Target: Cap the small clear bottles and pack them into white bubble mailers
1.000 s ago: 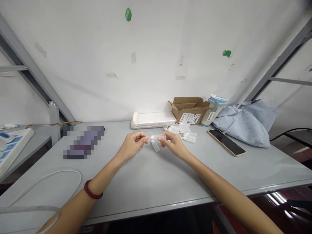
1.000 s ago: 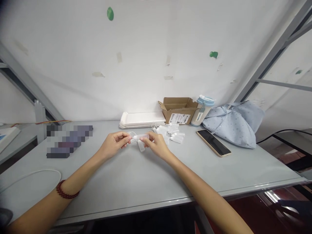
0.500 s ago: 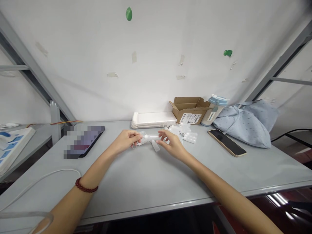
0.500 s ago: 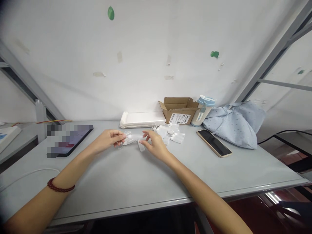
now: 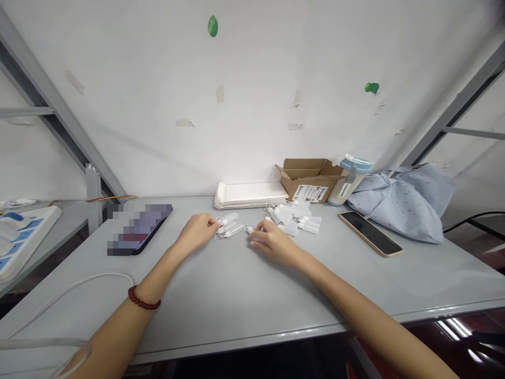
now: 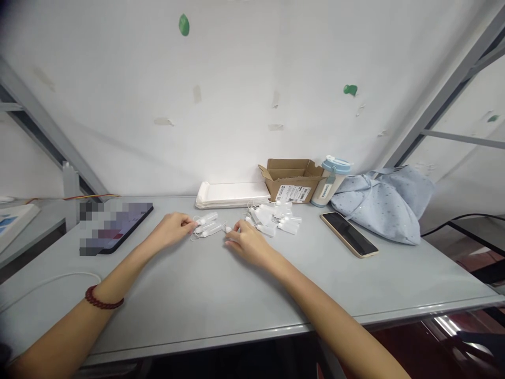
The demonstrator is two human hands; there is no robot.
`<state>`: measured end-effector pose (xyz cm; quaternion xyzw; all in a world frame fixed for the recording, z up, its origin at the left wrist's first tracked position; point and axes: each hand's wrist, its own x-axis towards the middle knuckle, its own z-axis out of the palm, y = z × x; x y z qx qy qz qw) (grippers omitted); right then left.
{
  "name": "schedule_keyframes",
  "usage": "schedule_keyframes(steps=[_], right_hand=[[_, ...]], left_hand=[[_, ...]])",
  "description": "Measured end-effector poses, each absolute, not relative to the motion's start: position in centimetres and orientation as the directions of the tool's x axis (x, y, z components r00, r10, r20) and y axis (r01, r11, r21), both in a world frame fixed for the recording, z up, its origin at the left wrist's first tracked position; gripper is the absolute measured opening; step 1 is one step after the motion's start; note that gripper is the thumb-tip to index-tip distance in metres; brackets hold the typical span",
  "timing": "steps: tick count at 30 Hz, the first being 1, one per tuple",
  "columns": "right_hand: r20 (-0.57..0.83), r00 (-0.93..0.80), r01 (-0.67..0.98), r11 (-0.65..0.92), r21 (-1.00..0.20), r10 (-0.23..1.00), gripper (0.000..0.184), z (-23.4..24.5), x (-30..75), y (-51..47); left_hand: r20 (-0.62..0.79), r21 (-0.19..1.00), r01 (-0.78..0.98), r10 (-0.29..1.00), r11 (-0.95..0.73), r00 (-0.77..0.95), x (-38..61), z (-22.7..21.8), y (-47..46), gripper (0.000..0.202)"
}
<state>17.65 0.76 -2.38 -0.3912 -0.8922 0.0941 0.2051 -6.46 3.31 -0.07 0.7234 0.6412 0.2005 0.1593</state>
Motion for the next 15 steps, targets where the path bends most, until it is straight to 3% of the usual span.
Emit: schedule_keyframes(steps=[7,11,15], right_hand=[[0.196,-0.567,0.733,0.599,-0.322,0.8,0.024,-2.4,17.9,0.7],[0.222,-0.507,0.78,0.553,-0.293,0.833,0.021,-2.4,17.7,0.9],[0.263,-0.41,0.814,0.481,-0.327,0.873,0.017,-2.1,17.5,1.0]], left_hand=[[0.076,0.464,0.876,0.991,-0.129,0.106,-6.9,0.1,3.2,0.029],[0.11,0.468,0.875,0.991,-0.122,0.079,-6.8,0.3,3.2,0.031],[0.262,0.477,0.823,0.944,-0.307,0.2,-5.9,0.2,2.5,0.035]])
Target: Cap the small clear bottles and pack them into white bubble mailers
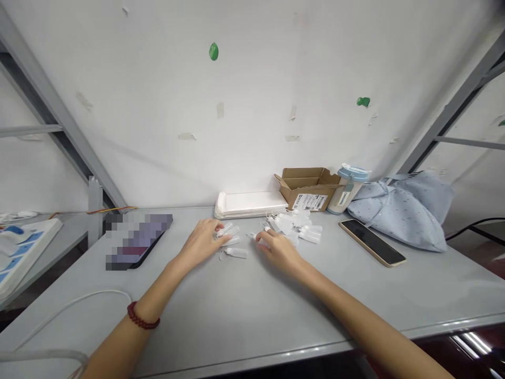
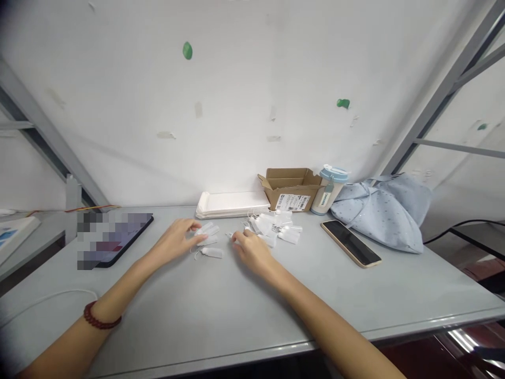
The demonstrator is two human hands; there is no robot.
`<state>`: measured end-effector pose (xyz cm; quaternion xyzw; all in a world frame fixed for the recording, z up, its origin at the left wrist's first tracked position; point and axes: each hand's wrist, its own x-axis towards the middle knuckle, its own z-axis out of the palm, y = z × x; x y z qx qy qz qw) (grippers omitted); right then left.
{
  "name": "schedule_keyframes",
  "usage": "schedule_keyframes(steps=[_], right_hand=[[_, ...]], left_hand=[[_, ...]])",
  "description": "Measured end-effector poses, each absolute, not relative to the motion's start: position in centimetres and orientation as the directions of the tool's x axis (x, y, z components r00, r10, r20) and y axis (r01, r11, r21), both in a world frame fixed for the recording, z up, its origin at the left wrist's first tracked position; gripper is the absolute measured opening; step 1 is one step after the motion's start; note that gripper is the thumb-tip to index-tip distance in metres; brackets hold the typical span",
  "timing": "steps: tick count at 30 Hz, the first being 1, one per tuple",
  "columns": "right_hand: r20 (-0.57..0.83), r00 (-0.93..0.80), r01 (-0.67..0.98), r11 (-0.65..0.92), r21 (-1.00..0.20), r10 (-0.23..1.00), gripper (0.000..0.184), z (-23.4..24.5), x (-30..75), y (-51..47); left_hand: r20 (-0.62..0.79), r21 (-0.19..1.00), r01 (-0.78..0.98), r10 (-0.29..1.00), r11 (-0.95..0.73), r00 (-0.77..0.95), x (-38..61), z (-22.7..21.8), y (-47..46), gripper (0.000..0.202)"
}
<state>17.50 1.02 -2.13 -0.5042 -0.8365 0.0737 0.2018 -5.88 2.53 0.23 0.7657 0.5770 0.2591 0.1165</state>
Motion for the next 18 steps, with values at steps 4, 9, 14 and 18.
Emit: schedule_keyframes(steps=[4,9,14,18], right_hand=[[0.327,-0.321,0.775,0.445,-0.45,0.889,0.012,-1.7,17.6,1.1],[0.382,-0.255,0.645,0.451,-0.617,0.888,0.008,-1.6,17.7,1.3],[0.294,-0.236,0.538,0.376,-0.754,0.926,0.014,-1.3,17.5,1.1],[0.271,-0.275,0.463,0.374,-0.804,0.923,0.017,-0.7,17.2,0.7]], left_hand=[[0.345,0.336,0.765,0.827,-0.55,0.443,-4.4,-0.2,1.4,0.04],[0.285,0.26,0.755,0.795,-0.602,0.536,-3.3,-1.4,1.2,0.017],[0.347,0.402,0.754,0.849,-0.519,0.399,-3.3,-1.6,1.8,0.022],[0.281,0.588,0.695,0.91,-0.414,0.304,-3.1,-1.0,1.7,0.03]])
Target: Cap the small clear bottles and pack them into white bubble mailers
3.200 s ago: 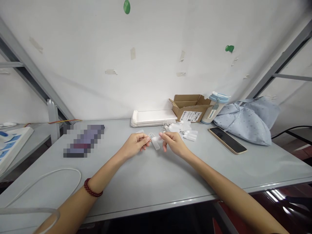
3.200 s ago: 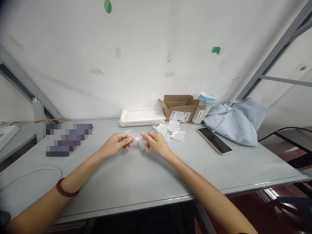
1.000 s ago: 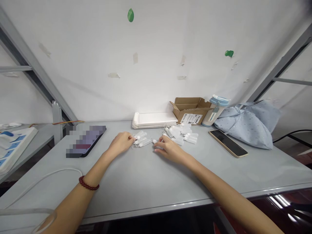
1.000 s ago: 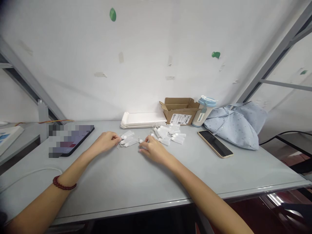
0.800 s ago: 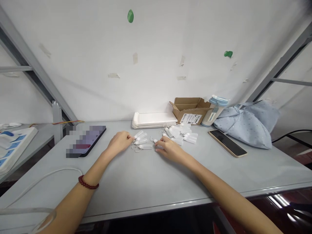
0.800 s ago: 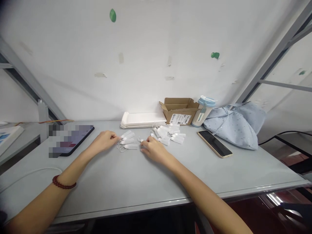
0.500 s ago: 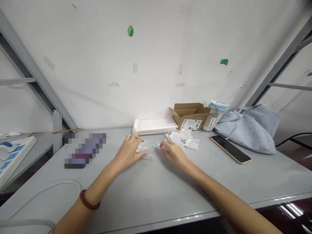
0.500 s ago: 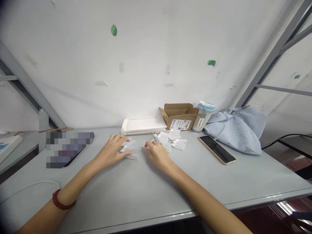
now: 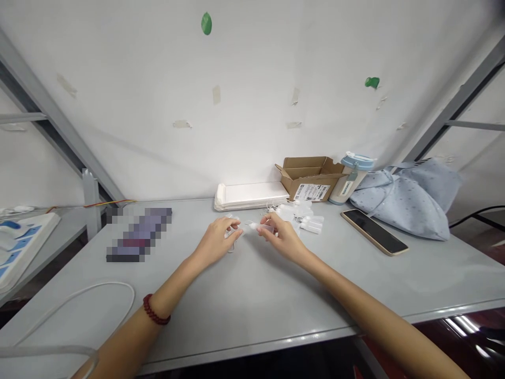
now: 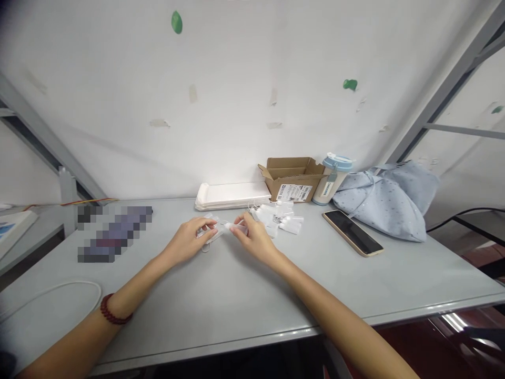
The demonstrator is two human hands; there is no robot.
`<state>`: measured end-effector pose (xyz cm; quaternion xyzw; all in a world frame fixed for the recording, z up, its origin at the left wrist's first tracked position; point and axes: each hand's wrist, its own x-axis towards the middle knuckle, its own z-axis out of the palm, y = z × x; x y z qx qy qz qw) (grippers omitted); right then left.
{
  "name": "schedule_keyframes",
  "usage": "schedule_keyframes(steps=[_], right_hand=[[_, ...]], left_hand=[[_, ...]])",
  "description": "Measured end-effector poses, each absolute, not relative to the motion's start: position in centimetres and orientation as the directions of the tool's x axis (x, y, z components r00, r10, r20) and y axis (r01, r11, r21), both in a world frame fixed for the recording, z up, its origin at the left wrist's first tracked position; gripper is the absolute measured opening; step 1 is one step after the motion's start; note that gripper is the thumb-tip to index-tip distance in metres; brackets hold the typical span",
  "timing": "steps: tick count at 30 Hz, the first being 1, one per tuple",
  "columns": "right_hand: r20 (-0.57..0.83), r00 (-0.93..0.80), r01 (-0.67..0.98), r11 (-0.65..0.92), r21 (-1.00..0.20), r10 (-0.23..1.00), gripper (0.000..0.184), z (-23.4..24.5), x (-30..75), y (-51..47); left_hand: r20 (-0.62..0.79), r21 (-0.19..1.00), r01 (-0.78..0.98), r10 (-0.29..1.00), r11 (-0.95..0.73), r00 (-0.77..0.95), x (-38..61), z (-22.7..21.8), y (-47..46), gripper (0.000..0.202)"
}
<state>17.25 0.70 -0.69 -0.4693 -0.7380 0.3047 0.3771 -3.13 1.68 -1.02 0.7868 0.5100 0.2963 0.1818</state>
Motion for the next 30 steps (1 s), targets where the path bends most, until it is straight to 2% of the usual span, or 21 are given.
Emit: schedule_keyframes(steps=[5,10,14,19,25,30], right_hand=[[0.289,-0.27,0.452,0.386,-0.804,0.918,0.017,-0.2,17.3,0.5],[0.29,-0.262,0.442,0.382,-0.812,0.92,0.019,-0.3,17.5,0.6],[0.282,-0.264,0.4,0.37,-0.838,0.923,0.019,-0.1,17.5,0.5],[0.26,-0.248,0.319,0.332,-0.888,0.933,0.022,0.4,17.7,0.4],[0.23,-0.281,0.302,0.313,-0.901,0.932,0.022,0.8,17.9,0.4],[0.233,-0.3,0.285,0.321,-0.903,0.925,0.023,0.8,17.9,0.4]], left_hand=[[0.221,0.697,0.617,0.928,-0.366,0.3,-2.8,-0.2,1.4,0.027],[0.132,0.813,0.533,0.966,-0.234,0.223,-3.1,0.4,1.3,0.025],[0.059,0.876,0.445,0.957,-0.185,0.283,-3.4,0.8,1.3,0.027],[-0.02,0.921,0.37,0.932,-0.124,0.362,-3.4,1.2,1.2,0.03],[-0.027,0.957,0.28,0.935,-0.079,0.355,-3.2,1.0,1.1,0.03],[-0.033,0.96,0.273,0.934,-0.071,0.357,-3.0,1.3,0.9,0.032]])
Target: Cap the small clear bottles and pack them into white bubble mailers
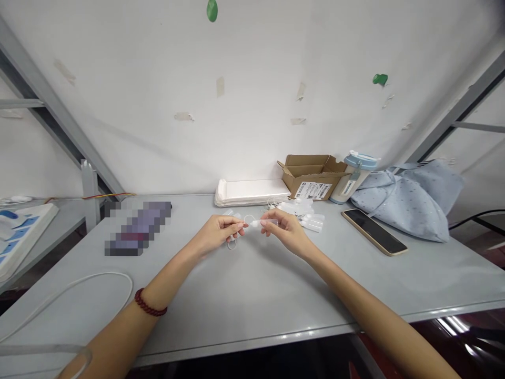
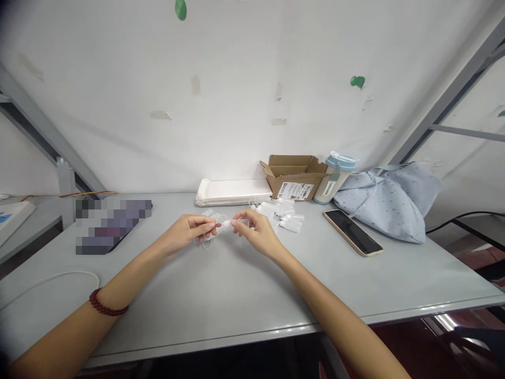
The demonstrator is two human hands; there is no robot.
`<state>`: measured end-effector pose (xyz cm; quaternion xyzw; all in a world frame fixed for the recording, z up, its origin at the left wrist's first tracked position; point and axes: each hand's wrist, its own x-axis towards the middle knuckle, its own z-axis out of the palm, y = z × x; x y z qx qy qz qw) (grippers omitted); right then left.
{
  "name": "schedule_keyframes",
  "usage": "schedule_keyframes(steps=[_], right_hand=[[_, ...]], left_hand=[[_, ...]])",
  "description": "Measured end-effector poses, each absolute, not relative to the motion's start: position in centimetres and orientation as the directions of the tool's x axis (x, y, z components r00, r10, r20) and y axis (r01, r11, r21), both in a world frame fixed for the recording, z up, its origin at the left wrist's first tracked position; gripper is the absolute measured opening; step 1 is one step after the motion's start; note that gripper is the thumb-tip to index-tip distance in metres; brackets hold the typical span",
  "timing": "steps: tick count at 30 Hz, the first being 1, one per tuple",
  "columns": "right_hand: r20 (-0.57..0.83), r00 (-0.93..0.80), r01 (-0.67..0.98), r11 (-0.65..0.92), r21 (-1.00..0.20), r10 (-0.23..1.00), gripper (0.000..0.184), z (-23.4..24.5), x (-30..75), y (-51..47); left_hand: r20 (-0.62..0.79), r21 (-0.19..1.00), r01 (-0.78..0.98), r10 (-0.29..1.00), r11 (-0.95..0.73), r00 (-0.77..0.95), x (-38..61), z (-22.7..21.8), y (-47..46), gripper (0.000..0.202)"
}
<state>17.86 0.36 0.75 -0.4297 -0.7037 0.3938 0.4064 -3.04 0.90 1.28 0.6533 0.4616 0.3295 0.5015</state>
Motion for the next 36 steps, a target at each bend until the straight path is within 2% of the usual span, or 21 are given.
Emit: schedule_keyframes(steps=[12,24,36], right_hand=[[0.238,-0.306,0.268,0.323,-0.908,0.922,0.026,0.57,17.99,0.51],[0.17,-0.312,0.17,0.231,-0.958,0.935,0.03,0.68,17.73,0.48],[0.184,-0.283,0.219,0.25,-0.943,0.941,0.027,0.36,17.51,0.32]], left_hand=[[-0.042,0.962,0.265,0.929,-0.061,0.367,-2.98,1.34,0.81,0.034],[-0.025,0.949,0.298,0.918,-0.102,0.395,-3.17,1.08,1.0,0.033],[-0.024,0.951,0.292,0.921,-0.098,0.39,-2.87,1.04,0.6,0.03]])
